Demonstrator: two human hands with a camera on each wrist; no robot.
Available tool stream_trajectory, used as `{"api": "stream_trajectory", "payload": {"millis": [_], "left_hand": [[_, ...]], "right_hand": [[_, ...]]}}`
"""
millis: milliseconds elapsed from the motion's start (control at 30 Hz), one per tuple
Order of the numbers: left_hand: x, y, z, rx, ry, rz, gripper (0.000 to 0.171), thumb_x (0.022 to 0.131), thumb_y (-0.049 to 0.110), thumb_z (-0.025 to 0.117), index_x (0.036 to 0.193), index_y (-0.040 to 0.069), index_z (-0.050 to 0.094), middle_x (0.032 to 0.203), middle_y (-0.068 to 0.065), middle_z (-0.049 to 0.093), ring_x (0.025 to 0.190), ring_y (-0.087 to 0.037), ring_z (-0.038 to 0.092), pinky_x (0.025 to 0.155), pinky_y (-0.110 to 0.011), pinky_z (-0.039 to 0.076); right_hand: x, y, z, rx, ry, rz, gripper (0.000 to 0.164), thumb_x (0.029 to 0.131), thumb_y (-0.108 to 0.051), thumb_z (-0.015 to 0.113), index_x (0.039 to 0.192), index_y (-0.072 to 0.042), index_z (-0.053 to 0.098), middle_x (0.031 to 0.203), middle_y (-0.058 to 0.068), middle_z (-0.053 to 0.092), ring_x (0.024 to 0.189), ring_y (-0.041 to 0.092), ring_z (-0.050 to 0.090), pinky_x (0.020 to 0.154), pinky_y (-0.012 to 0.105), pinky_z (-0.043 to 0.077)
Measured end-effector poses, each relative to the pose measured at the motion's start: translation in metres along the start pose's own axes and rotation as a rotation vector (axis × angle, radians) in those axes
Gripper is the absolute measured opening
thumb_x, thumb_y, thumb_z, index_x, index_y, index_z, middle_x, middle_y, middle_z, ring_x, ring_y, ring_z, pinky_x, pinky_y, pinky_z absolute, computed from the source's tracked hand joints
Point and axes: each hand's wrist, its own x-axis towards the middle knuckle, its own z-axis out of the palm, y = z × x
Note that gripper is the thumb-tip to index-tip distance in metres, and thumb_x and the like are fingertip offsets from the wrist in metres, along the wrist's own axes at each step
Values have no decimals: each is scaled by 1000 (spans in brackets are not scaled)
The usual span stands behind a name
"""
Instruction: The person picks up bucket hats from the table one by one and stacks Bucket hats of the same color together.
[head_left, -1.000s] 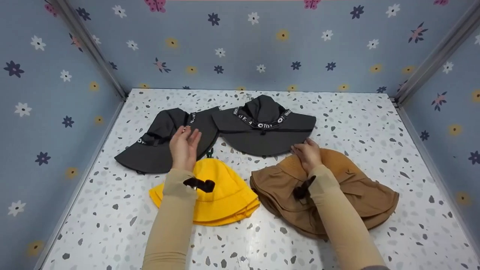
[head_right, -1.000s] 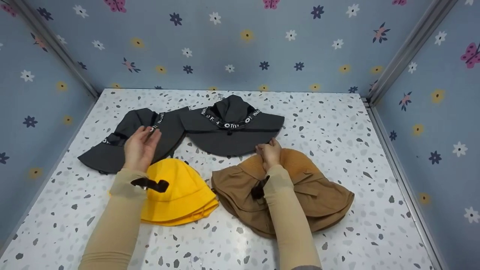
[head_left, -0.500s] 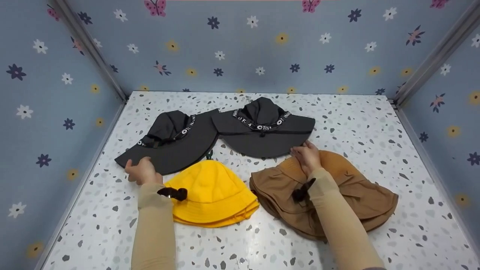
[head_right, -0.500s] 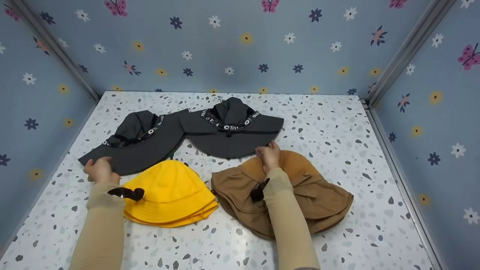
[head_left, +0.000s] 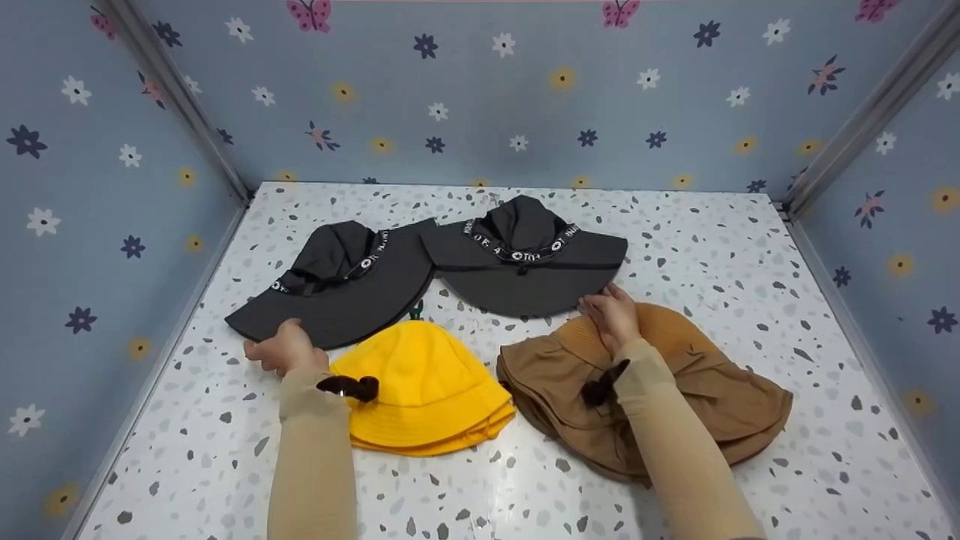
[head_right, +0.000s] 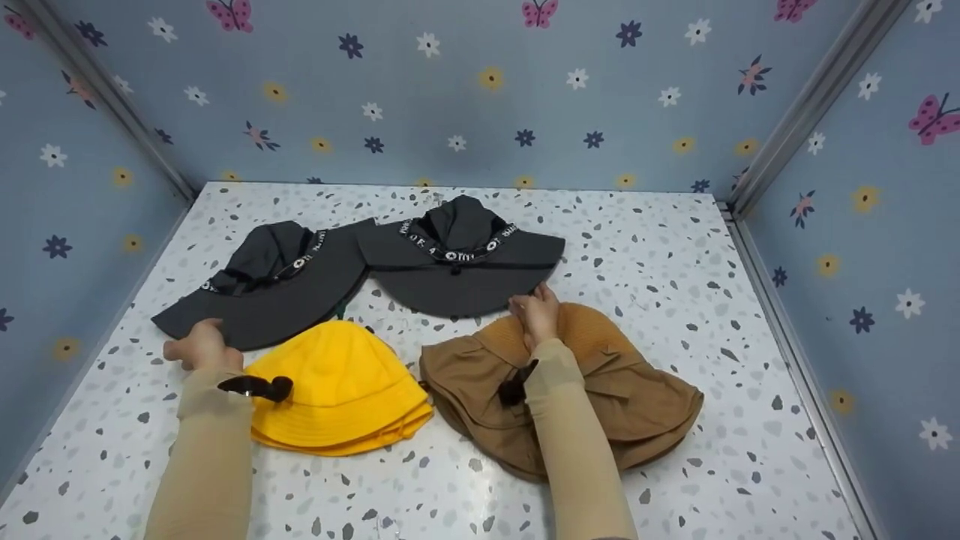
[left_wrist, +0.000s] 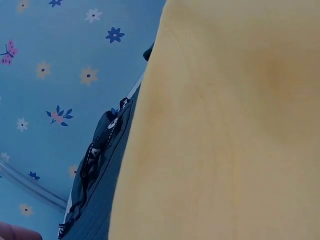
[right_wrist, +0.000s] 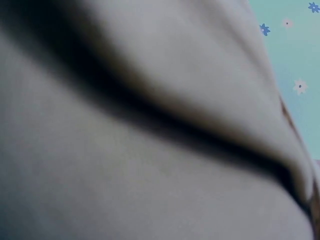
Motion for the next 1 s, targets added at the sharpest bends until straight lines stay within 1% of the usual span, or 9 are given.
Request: {"api": "stream_trajectory", "payload": {"millis": [300,567,633,700,800,833,867,933,1000], "left_hand": [[-6,5,-3,-83,-48,-28,82,101,15,50,156,39,-6,165,12,-5,151,-9,14,118,-23,29],[0,9,-2,-268,-77,-52,80,97,1,52,158,27,6,163,8,18,146,-7,28,112,-19,36],[4,9,-1,-292,-85,-52,75,96,-4,53,155,21,16,157,6,28,119,-8,50,96,-17,44],[8,8,1,-287,-88,-48,71,94,-8,55,153,16,23,153,3,34,85,-8,44,78,-18,40],[9,7,4,-235,-100,-24,74,92,-11,55,155,15,25,156,-1,33,87,-9,47,79,-17,41],[8,6,5,-221,-106,-13,77,92,-12,55,156,16,24,159,2,30,104,-8,53,88,-16,44],[6,6,5,-206,-114,-3,81,91,-13,55,157,19,21,162,5,25,124,-8,50,98,-16,44],[2,6,7,-194,-145,25,87,90,-14,55,158,25,17,164,8,17,147,-7,28,111,-19,37],[-3,5,9,-179,-190,50,90,90,-15,55,156,32,16,165,7,15,147,-11,29,112,-23,38]], "right_hand": [[1,1,0,17,-7,-12,73,95,11,44,158,-2,9,164,13,22,140,30,41,113,34,40],[2,1,-1,24,1,-9,72,96,11,44,158,-2,11,163,12,24,131,26,50,110,31,44],[2,0,-1,26,0,-4,73,96,11,44,158,-3,9,164,11,20,128,26,51,111,32,43],[1,0,-1,34,-2,-1,74,96,11,43,158,-3,6,165,11,16,128,27,50,113,35,41],[1,0,-2,37,-6,1,76,96,11,42,158,-4,2,167,11,10,129,29,49,115,37,39],[0,0,-2,38,-8,-2,76,96,11,43,158,-3,2,166,11,11,128,29,50,115,37,39],[1,0,-2,36,-11,-4,75,96,11,43,158,-3,3,166,11,13,126,28,52,115,37,39],[1,0,-1,29,-15,-8,74,96,10,43,158,-3,4,165,12,16,119,24,56,114,37,40],[1,0,-1,25,-14,-10,74,96,10,44,158,-2,6,165,13,18,113,20,59,112,36,42]]}}
